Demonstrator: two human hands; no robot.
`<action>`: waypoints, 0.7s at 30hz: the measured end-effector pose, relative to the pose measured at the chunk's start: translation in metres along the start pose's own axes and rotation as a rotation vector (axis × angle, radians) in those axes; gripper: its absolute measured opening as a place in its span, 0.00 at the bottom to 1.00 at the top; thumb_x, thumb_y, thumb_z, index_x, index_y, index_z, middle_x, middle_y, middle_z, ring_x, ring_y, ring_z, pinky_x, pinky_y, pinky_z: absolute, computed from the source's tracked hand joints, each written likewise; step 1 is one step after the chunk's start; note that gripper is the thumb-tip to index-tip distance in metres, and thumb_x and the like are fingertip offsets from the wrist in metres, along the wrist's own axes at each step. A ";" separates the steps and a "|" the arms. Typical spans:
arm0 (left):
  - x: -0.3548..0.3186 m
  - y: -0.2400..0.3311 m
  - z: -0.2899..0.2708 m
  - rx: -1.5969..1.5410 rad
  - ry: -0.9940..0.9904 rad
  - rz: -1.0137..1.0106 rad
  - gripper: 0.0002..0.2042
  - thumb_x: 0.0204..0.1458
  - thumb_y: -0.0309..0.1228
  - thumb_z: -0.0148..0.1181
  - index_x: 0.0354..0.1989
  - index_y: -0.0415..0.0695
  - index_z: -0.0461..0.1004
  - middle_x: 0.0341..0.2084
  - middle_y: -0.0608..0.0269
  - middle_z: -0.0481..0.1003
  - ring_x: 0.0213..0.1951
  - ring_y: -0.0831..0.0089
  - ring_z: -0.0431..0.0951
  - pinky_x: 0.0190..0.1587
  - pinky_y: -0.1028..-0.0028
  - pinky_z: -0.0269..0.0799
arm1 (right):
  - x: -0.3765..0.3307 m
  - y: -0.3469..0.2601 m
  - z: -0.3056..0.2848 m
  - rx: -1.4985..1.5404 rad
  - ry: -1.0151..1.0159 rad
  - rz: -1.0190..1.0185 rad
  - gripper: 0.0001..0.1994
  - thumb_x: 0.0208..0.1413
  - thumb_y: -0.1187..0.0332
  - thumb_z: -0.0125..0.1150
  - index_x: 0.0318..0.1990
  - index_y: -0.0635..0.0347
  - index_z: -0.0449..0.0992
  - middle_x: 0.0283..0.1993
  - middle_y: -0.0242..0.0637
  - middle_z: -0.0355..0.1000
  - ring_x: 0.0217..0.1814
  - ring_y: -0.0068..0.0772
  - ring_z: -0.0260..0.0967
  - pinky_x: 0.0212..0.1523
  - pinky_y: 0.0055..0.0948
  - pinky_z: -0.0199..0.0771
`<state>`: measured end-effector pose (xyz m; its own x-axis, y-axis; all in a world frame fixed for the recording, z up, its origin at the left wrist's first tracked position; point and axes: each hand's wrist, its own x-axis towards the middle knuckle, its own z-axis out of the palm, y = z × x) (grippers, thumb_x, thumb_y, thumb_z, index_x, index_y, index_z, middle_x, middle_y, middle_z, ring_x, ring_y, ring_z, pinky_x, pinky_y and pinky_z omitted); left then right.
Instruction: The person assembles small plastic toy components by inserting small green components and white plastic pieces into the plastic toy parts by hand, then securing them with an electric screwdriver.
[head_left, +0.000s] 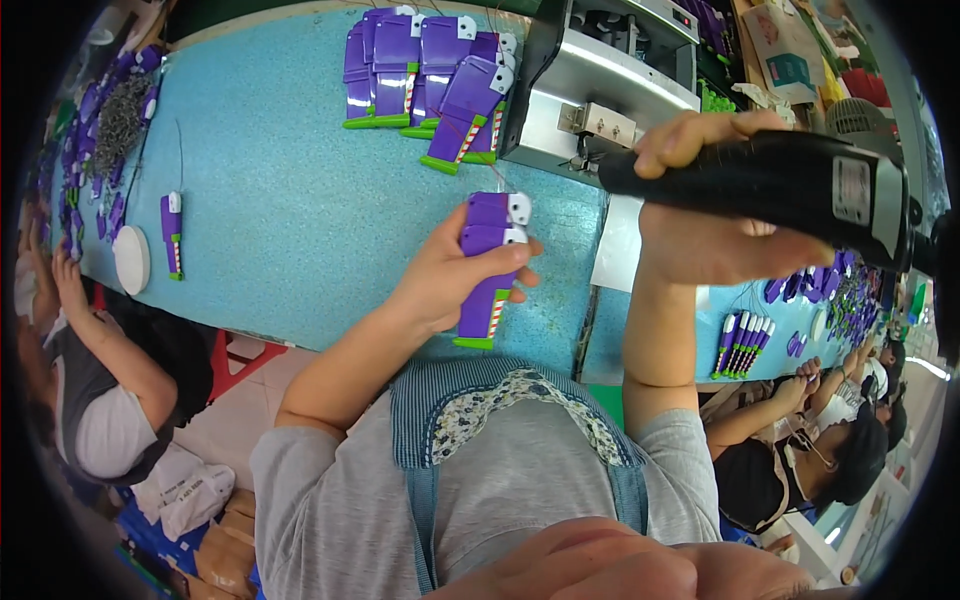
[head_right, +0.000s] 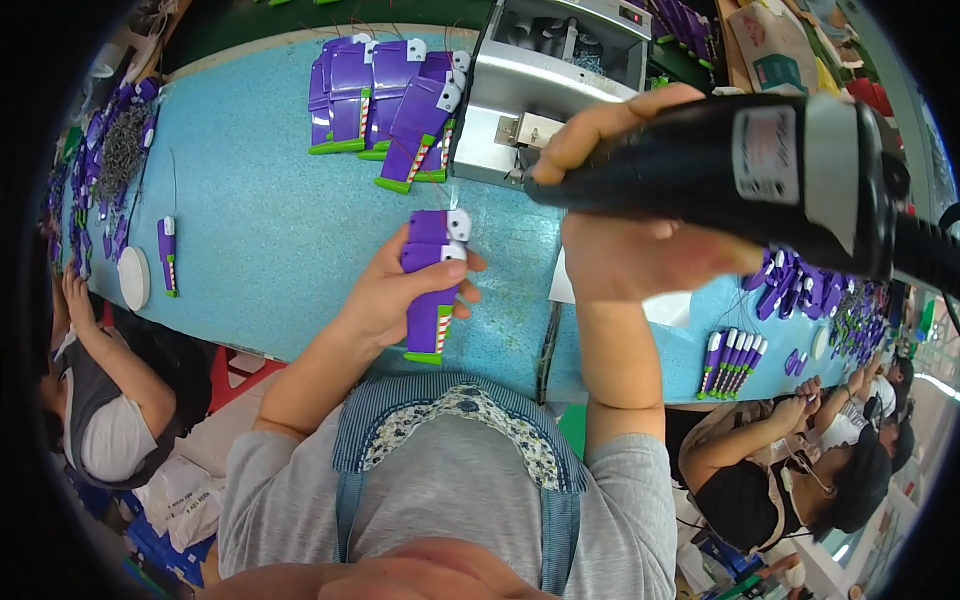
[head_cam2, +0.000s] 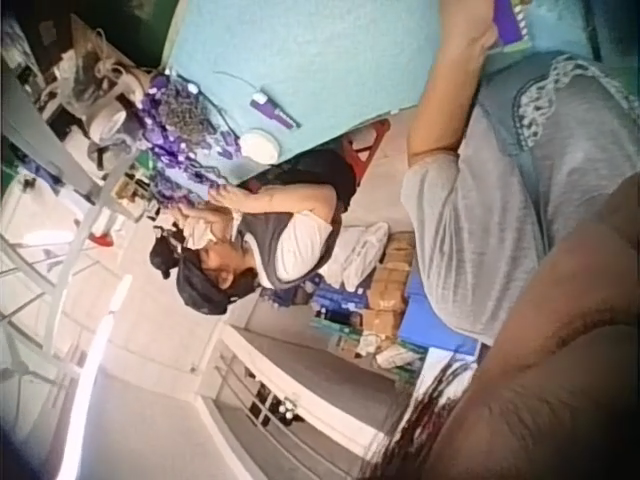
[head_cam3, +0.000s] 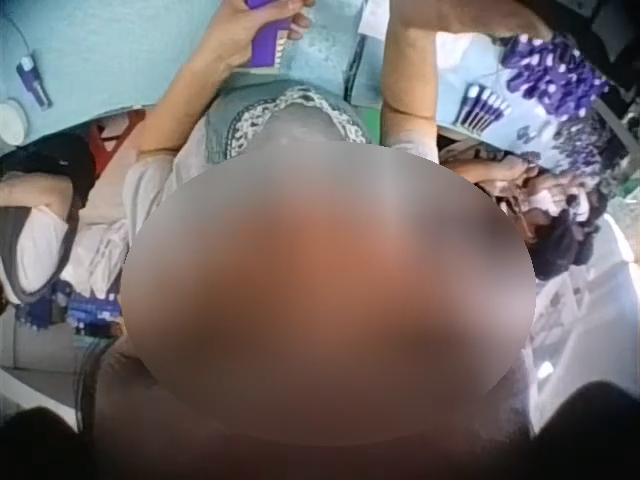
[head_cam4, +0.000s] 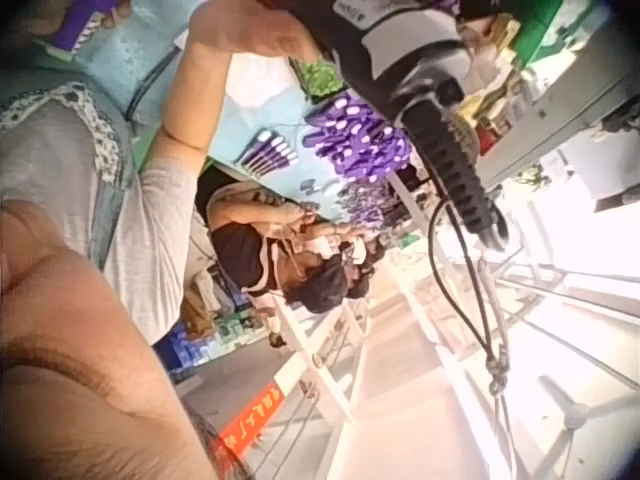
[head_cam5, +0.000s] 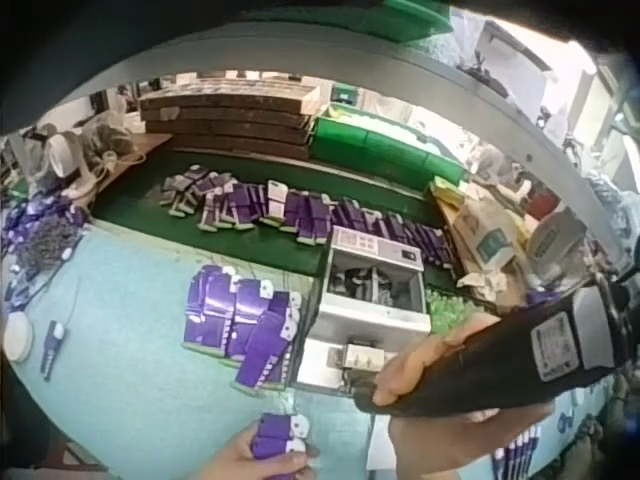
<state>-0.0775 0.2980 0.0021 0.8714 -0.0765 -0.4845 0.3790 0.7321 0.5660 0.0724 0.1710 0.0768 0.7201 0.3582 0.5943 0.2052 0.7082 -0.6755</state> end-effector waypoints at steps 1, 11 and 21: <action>0.002 -0.001 0.006 -0.017 -0.014 -0.013 0.22 0.50 0.23 0.61 0.53 0.43 0.62 0.41 0.52 0.74 0.38 0.63 0.79 0.33 0.68 0.79 | -0.004 -0.004 0.003 0.008 0.005 0.017 0.47 0.44 0.21 0.34 0.50 0.59 0.66 0.27 0.45 0.69 0.23 0.35 0.65 0.27 0.33 0.66; 0.005 -0.006 0.026 -0.001 -0.028 -0.004 0.23 0.50 0.21 0.60 0.54 0.43 0.61 0.43 0.56 0.74 0.44 0.60 0.78 0.35 0.69 0.79 | -0.038 -0.016 0.017 -0.027 -0.015 0.062 0.48 0.36 0.25 0.56 0.49 0.66 0.65 0.29 0.50 0.71 0.29 0.41 0.69 0.32 0.36 0.70; 0.007 -0.007 0.024 -0.016 0.017 -0.028 0.20 0.50 0.20 0.59 0.51 0.42 0.62 0.41 0.59 0.74 0.40 0.65 0.80 0.34 0.71 0.77 | -0.040 -0.006 0.016 0.002 -0.024 0.048 0.48 0.35 0.25 0.55 0.50 0.64 0.65 0.29 0.50 0.71 0.28 0.42 0.69 0.30 0.36 0.72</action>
<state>-0.0663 0.2759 0.0110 0.8551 -0.0854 -0.5114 0.3978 0.7407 0.5415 0.0313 0.1619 0.0644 0.7129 0.4065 0.5714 0.1693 0.6910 -0.7028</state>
